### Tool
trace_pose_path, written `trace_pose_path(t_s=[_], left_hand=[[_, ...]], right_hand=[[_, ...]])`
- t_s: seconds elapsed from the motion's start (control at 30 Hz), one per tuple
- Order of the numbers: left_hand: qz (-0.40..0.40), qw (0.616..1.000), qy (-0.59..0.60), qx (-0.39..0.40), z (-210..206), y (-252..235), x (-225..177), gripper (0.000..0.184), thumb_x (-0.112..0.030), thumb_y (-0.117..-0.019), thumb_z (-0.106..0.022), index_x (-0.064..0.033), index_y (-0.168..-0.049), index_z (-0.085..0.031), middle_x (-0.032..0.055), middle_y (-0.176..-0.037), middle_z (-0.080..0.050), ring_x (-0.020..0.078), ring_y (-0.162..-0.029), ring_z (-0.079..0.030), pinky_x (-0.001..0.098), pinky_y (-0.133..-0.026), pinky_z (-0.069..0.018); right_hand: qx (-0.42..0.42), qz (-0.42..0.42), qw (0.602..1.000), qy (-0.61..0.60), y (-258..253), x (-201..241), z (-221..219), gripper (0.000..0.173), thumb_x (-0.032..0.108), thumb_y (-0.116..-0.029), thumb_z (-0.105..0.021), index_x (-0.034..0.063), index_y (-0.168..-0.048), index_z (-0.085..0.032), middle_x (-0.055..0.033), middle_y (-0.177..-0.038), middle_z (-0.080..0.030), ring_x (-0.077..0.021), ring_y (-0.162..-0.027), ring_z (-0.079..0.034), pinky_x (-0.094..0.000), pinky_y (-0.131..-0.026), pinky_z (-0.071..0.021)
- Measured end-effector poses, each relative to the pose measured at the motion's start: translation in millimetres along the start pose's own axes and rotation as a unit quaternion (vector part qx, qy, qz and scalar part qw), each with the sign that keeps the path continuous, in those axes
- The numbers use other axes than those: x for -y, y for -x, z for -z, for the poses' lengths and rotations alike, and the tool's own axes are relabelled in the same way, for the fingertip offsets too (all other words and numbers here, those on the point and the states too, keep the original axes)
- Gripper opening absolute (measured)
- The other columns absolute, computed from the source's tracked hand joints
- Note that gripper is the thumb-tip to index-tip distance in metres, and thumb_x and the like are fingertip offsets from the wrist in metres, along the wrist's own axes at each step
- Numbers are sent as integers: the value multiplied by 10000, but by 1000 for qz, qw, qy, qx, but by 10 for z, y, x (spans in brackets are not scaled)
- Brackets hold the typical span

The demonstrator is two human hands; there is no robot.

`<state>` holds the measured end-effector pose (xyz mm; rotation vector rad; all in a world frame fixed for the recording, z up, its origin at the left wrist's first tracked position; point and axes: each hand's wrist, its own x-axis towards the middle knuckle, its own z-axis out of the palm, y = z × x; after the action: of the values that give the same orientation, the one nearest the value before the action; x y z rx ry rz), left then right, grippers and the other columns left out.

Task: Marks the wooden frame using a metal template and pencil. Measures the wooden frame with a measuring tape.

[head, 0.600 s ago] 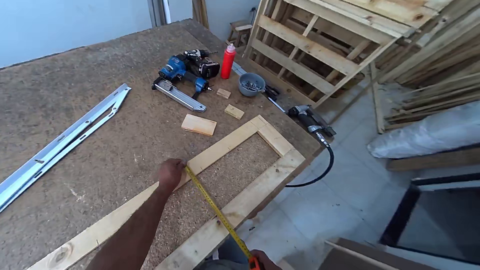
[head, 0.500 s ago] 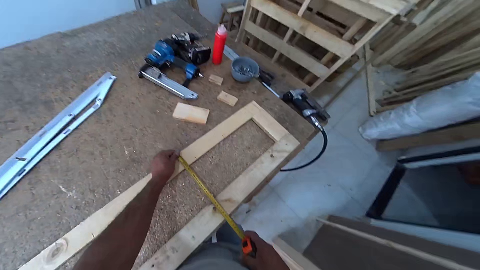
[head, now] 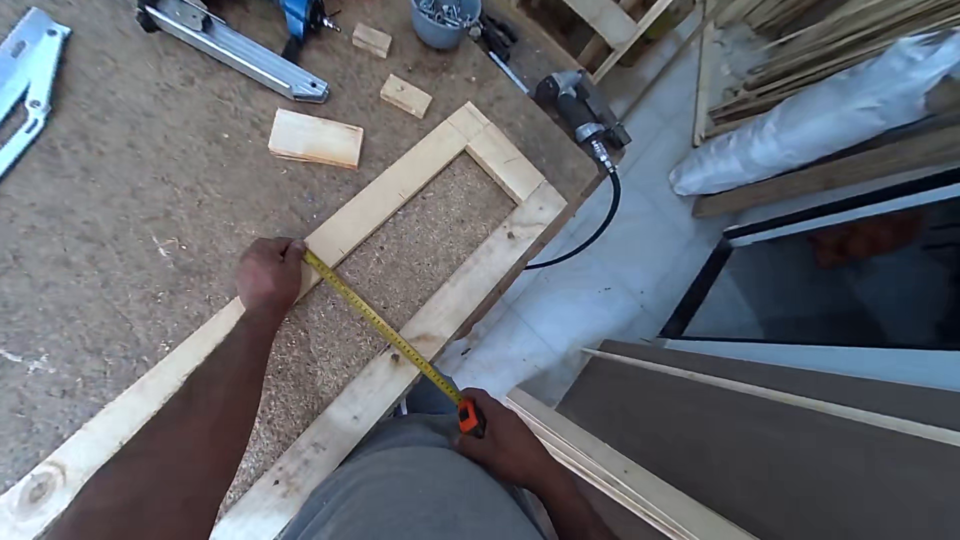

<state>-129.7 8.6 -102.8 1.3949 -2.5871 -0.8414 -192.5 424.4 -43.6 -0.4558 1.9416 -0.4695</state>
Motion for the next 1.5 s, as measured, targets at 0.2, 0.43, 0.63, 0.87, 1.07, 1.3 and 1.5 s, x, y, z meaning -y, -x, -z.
trace_pose_path(t_s=[0.2,0.43,0.63,0.87,1.07,1.3,1.5], left_hand=[[-3,1000,-19,-12,-18,10,2,393,-455,-1063,-480,-184,-1147,-752,121,-1177,-715,344,-1139,-666,639,-944,-504],[-7,1000,-23,-14,-23,9,15,399,-461,-1064,-473,-185,-1166,-743,129,-1156,-711,343,-1130,-666,635,-940,-506],[-4,1000,-17,-14,-31,9,11,374,-467,-1051,-500,-211,-1182,-739,101,-1166,-716,329,-1136,-666,640,-949,-505],[-120,985,45,-114,-8,329,103,342,-310,-1017,-599,-71,-1246,-685,180,-1249,-666,386,-1262,-560,566,-1101,-417],[-115,982,104,-107,-55,1254,221,247,-224,-1020,-618,-34,-1143,-718,146,-1039,-713,257,-875,-698,475,-785,-595],[66,972,179,-135,-110,1439,440,191,-192,-1024,-622,-56,-1091,-738,92,-937,-738,196,-792,-704,454,-779,-591],[103,959,226,-136,-82,1354,443,184,-217,-1032,-614,-76,-1067,-729,52,-840,-735,176,-690,-692,439,-688,-597]], right_hand=[[0,-6,1000,9,-1,18,-5,759,477,-834,-749,176,-1481,-492,-111,-1222,-650,-248,-1044,-660,-491,-907,-555],[-1,4,1000,7,4,24,-2,751,480,-831,-755,165,-1464,-501,-105,-1207,-657,-242,-1048,-662,-484,-908,-557],[-1,12,1000,5,-8,-4,-3,752,478,-832,-748,155,-1464,-500,-108,-1207,-657,-248,-1056,-660,-490,-912,-554],[3,24,1000,3,-3,-4,23,737,483,-837,-748,155,-1452,-509,-101,-1179,-670,-243,-1030,-667,-488,-898,-558],[10,22,1000,1,12,-17,35,740,484,-844,-744,158,-1462,-500,-103,-1201,-671,-245,-1054,-669,-496,-917,-555],[2,36,999,5,-9,-119,-7,754,512,-803,-786,204,-1436,-518,-70,-1077,-691,-217,-918,-683,-479,-810,-577],[-2,26,1000,11,12,-145,-22,768,489,-770,-830,215,-1422,-531,-55,-1003,-708,-207,-855,-694,-477,-772,-585]])
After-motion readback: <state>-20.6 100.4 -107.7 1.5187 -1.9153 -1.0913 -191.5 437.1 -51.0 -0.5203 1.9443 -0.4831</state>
